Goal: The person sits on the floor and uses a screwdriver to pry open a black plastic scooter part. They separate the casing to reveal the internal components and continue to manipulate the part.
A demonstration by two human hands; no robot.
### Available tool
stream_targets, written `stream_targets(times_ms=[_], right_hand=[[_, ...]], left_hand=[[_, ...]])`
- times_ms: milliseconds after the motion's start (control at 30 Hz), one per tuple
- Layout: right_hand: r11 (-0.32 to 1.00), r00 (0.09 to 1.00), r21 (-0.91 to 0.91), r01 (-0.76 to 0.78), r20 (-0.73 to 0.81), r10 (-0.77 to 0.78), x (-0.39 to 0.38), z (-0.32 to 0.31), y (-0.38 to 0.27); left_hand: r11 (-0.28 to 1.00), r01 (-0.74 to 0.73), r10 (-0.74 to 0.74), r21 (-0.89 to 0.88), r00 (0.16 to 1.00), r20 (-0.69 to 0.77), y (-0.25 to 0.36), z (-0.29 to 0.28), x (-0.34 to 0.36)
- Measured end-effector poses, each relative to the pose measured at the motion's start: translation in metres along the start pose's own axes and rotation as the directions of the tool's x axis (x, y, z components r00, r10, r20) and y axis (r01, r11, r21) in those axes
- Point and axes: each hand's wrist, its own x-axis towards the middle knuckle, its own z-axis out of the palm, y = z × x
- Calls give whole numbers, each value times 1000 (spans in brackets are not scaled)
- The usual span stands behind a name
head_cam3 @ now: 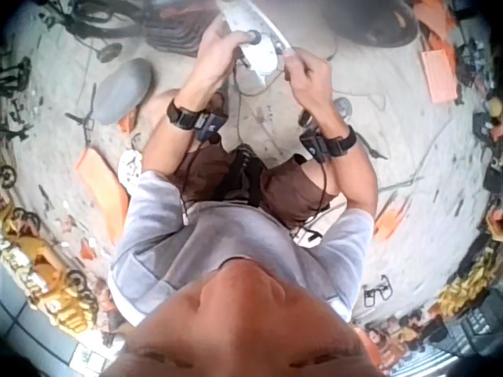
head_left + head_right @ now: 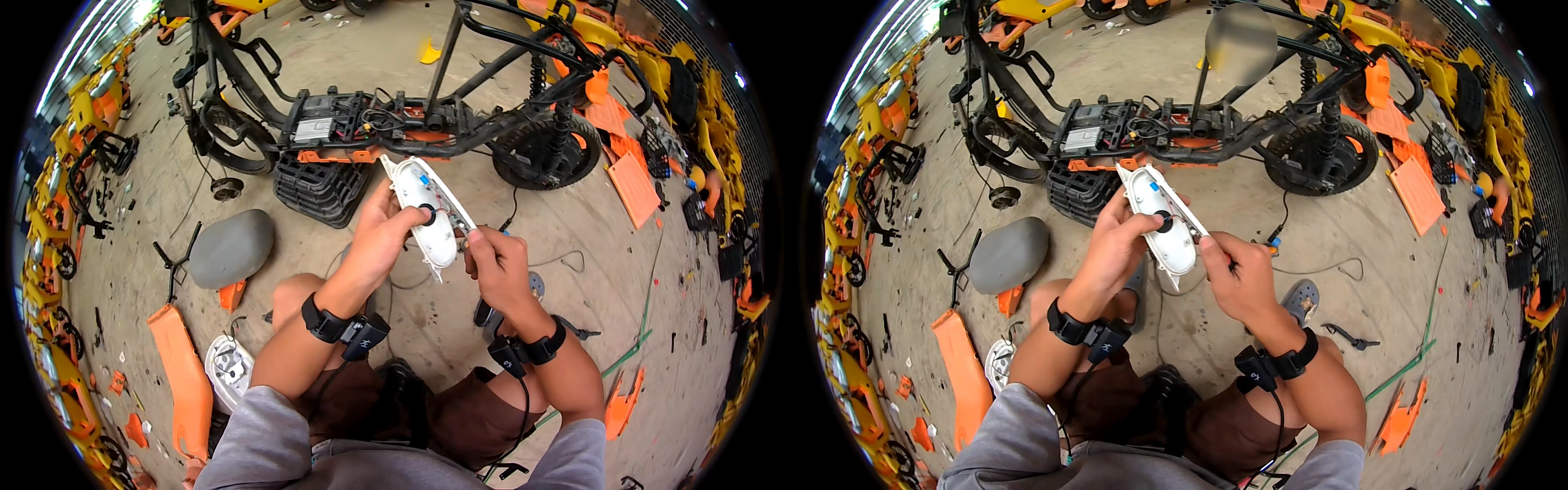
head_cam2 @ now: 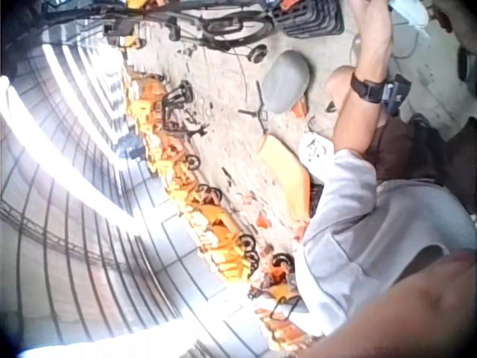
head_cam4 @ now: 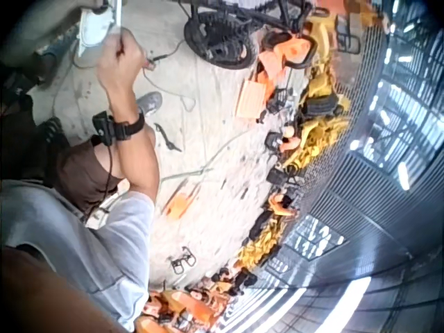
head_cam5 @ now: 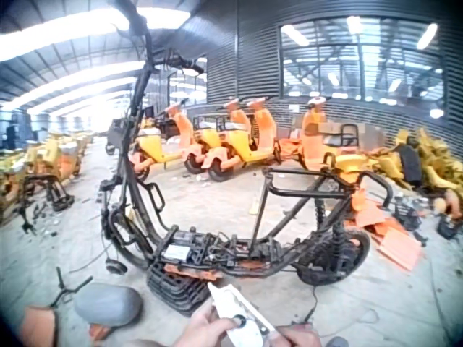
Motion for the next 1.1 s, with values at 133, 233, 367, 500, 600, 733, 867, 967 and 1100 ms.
stream_targets(times_ms=[133, 233, 367, 500, 600, 733, 867, 967, 1100], right_hand=[[998, 999, -70, -3, 46, 6, -1, -3, 1], [997, 997, -20, -74, 19, 74, 2, 2, 3], [972, 975, 86, -220, 44, 217, 6, 4, -4], [956, 965, 143, -255, 93, 244, 5, 2, -10], [954, 968, 164, -249, 72, 241, 5, 1, -8], [970, 976, 110, -216, 43, 212, 5, 5, -6], [988, 988, -1, -155, 3, 155, 4, 4, -1], [988, 990, -61, -141, -9, 141, 4, 4, -1], [986, 987, -42, -160, -2, 160, 4, 6, -11]], left_hand=[[975, -155, 166, 162, 985, -53, -17, -5, 3], [947, -161, 185, 277, 981, -64, -26, -8, 7], [973, -49, 72, 224, 993, -95, -17, -8, 6], [971, 83, -51, 226, 988, -143, -5, -6, 4], [996, 39, -25, 82, 986, -165, -9, 1, 5], [998, 56, -54, 12, 989, -139, -14, -7, 6], [998, 44, -40, 37, 996, -81, -13, -3, 5], [998, 6, -3, 59, 998, -61, -16, -2, 6], [998, -48, 49, 32, 998, -33, -25, -9, 10]])
